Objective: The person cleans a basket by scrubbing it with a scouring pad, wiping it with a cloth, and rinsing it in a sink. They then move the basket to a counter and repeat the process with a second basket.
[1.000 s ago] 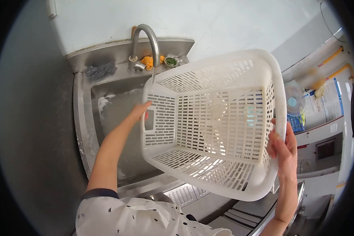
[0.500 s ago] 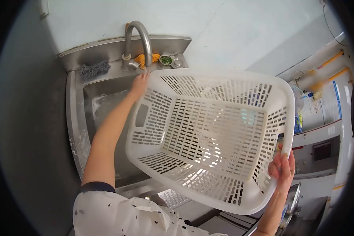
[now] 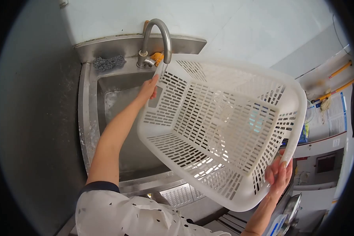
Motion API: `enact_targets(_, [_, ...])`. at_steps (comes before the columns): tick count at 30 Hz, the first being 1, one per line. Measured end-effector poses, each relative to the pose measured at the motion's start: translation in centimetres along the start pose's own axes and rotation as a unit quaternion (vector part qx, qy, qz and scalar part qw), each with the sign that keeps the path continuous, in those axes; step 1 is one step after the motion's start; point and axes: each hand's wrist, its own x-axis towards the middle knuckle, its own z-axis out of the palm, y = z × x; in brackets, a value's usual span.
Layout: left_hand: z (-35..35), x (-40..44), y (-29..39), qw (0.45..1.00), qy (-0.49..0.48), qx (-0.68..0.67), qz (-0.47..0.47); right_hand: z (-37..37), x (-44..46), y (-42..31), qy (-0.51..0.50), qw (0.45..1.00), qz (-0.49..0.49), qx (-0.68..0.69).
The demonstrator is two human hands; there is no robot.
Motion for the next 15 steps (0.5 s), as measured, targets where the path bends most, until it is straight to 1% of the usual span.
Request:
enact_targets(1, [0.6, -0.6, 2.0, 0.999, 0.031, 0.04, -0.005, 0.1, -0.3, 0.0, -0.002, 1.0, 0.001, 0.0])
enact_targets(2, [1.4, -0.6, 3.7, 0.995, 0.063, 0.079, -0.009, 0.1, -0.5, 0.2, 0.018, 1.0, -0.005, 0.003])
enact_targets(3, [2.5, 0.2, 4.4, 0.978, 0.134, 0.15, 0.052, -0.1, -0.5, 0.7, 0.037, 0.999, -0.013, 0.007])
enact_targets(4, [3.5, 1.1, 4.8, 0.948, 0.205, 0.217, 0.111, -0.2, -0.5, 1.3, 0.055, 0.998, -0.019, 0.01])
enact_targets(5, [4.1, 2.0, 5.0, 0.904, 0.274, 0.283, 0.166, -0.5, -0.7, 1.7, 0.063, 0.998, -0.026, 0.005])
enact_targets(8, [4.5, 2.0, 7.0, 0.916, 0.242, 0.253, 0.196, -0.6, -1.6, 2.3, 0.096, 0.994, -0.04, 0.019])
enact_targets(9, [3.6, 2.0, 7.2, 0.917, 0.199, 0.265, 0.223, -1.0, -1.9, 2.4, 0.093, 0.995, -0.041, 0.019])
enact_targets(11, [1.7, 1.2, 7.3, 0.932, 0.154, 0.234, 0.228, -1.8, -1.8, 2.7, 0.076, 0.997, -0.032, 0.013])
enact_targets(12, [0.5, 0.5, 7.2, 0.94, 0.13, 0.219, 0.227, -2.1, -2.1, 3.1, 0.07, 0.997, -0.025, 0.013])
enact_targets(15, [-3.1, -2.1, 6.6, 0.958, 0.111, 0.21, 0.163, -1.7, -1.7, 5.1, 0.088, 0.994, 0.043, 0.055])
